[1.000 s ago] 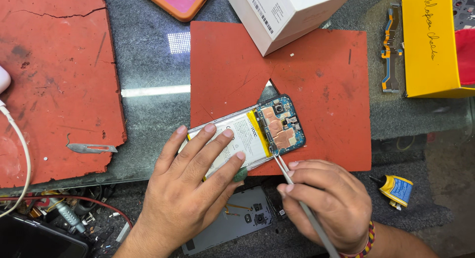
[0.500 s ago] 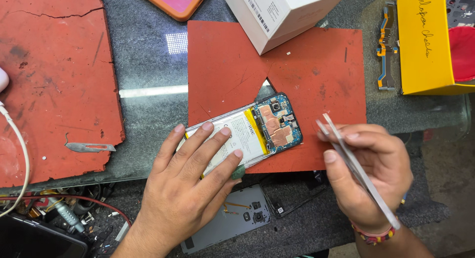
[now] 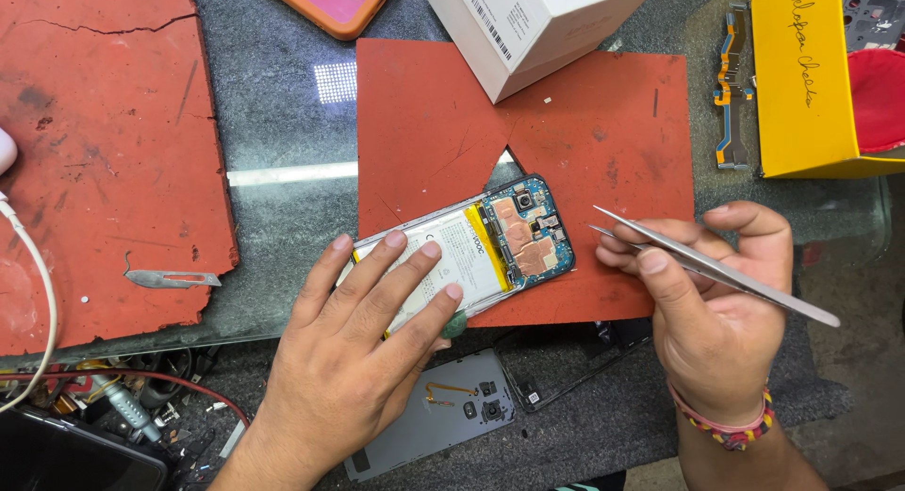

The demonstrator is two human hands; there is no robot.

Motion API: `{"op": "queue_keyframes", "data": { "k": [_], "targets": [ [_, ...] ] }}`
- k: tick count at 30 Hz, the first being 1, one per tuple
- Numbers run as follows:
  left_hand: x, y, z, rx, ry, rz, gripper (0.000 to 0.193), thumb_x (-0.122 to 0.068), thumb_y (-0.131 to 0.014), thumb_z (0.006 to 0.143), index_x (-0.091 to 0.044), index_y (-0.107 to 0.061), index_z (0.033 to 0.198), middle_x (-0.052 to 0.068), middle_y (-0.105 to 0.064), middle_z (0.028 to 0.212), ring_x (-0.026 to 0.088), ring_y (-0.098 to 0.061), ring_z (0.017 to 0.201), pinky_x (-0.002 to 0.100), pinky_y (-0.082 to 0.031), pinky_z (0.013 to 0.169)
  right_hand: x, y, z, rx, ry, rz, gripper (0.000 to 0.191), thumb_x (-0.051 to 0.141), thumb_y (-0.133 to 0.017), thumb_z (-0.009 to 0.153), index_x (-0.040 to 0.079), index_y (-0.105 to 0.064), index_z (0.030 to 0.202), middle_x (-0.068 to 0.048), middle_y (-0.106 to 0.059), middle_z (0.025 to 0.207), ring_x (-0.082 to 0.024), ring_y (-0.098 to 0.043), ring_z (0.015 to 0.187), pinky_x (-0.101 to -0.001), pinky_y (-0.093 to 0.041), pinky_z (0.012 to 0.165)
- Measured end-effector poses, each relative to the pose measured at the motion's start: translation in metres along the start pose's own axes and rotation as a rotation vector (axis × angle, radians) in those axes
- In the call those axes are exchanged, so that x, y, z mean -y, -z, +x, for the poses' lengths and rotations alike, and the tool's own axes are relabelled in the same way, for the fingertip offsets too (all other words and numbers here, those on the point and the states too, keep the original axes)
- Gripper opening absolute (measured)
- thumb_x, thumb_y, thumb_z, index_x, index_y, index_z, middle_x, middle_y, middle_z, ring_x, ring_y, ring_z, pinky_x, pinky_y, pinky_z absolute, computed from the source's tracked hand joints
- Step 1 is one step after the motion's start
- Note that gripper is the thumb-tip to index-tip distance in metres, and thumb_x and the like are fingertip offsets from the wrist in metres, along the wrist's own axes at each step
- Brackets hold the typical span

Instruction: The person disassembles a smartphone, removes the back cover, and uses tweezers to peel off adhesive tape from the internal components. The battery and motherboard are exposed during the process.

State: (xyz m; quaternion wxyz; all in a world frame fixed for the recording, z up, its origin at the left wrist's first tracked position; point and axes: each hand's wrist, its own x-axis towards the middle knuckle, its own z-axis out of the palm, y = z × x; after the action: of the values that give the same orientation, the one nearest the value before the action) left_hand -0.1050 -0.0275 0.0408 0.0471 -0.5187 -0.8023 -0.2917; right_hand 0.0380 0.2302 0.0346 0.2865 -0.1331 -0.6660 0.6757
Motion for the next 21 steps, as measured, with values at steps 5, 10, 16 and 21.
{"op": "queue_keyframes", "data": {
  "k": [5,10,16,21],
  "targets": [
    [0.003,0.006,-0.001,0.033,-0.015,0.019,0.038,-0.022,-0.068,0.09,-0.018,-0.068,0.128,0.004,-0.061,0.141,0.034,-0.05,0.139,0.059,-0.027,0.119,-0.001,0.003,0.001,0.009,-0.011,0.057,0.037,-0.006,-0.059,0.11,0.003,-0.03,0.133,-0.029,-0.068,0.114,-0.033,-0.073,0.106,-0.0484,-0.063,0.1],
    [0.006,0.013,-0.004,0.106,0.018,0.018,0.038,-0.018,-0.065,0.088,-0.019,-0.07,0.126,0.0,-0.061,0.142,0.033,-0.046,0.14,0.062,-0.026,0.119,-0.001,0.004,-0.001,0.074,0.029,0.039,0.037,-0.004,-0.059,0.11,0.005,-0.032,0.133,-0.027,-0.069,0.112,-0.031,-0.075,0.104,-0.048,-0.064,0.1],
    [0.006,0.012,-0.004,0.053,0.025,-0.038,0.035,-0.021,-0.068,0.089,-0.019,-0.07,0.124,0.001,-0.063,0.141,0.032,-0.048,0.139,0.061,-0.027,0.118,-0.002,-0.013,-0.019,0.219,0.127,-0.153,0.056,-0.005,-0.061,0.105,0.007,-0.027,0.147,-0.023,-0.073,0.107,-0.028,-0.077,0.102,-0.0432,-0.065,0.098],
    [0.005,0.011,-0.004,0.041,0.039,-0.049,0.035,-0.022,-0.071,0.088,-0.018,-0.071,0.122,0.001,-0.064,0.139,0.032,-0.049,0.138,0.061,-0.028,0.118,-0.005,-0.02,-0.027,0.284,0.268,-0.33,0.057,-0.005,-0.063,0.1,0.005,-0.032,0.146,-0.024,-0.075,0.109,-0.026,-0.078,0.105,-0.0338,-0.066,0.09]
  ]
}}
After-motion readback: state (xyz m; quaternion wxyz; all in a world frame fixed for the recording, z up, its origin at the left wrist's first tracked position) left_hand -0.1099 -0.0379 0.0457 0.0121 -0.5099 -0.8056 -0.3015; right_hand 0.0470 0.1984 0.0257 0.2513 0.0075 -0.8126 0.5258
